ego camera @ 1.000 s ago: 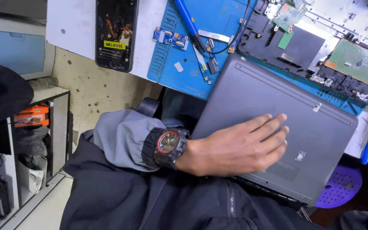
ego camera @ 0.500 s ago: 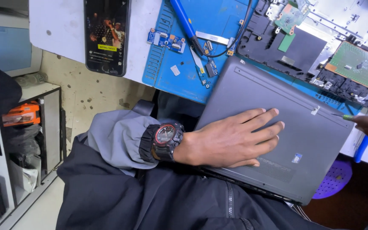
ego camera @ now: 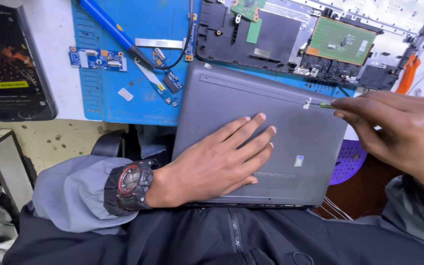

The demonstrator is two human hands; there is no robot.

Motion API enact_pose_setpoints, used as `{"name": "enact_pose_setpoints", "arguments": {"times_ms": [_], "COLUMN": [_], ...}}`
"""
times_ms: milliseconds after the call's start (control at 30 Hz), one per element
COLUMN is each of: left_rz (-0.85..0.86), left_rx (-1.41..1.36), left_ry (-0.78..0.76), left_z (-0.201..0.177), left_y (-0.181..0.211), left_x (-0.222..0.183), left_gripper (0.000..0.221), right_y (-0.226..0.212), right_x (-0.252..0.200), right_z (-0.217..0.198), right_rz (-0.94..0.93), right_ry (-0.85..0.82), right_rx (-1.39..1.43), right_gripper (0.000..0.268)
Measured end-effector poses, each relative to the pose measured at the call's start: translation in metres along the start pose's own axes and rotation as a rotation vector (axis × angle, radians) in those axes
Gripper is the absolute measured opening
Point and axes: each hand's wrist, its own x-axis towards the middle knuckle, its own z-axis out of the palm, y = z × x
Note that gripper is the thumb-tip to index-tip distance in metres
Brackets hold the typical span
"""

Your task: Assembling or repairing a laptop by using a screwdriver on the bottom panel and snapping the casing into place.

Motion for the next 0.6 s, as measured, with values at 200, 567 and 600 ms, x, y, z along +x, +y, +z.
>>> {"name": "enact_pose_setpoints", "arguments": {"times_ms": [200, 567, 600], "left_rz": [-0.005, -0.009, -0.005], "left_rx": [-0.004, 0.001, -0.003], "left_ry": [0.002, 0.006, 0.002], "left_z": [0.001, 0.000, 0.001], "left_y": [0.001, 0.000, 0.001], "left_x": [0.000, -0.001, -0.001], "left_gripper": [0.058, 0.058, 0.058], "right_y": [-0.002, 0.007, 0.004], "right_x": [0.000, -0.012, -0.013], "right_z": [0.003, 0.013, 0.012], "right_rz": [0.033, 0.209, 0.241], "right_ry": [0.027, -0.185, -0.251], "right_rx": [0.042, -0.623, -0.663], "right_gripper": [0.012, 0.060, 0.070]}}
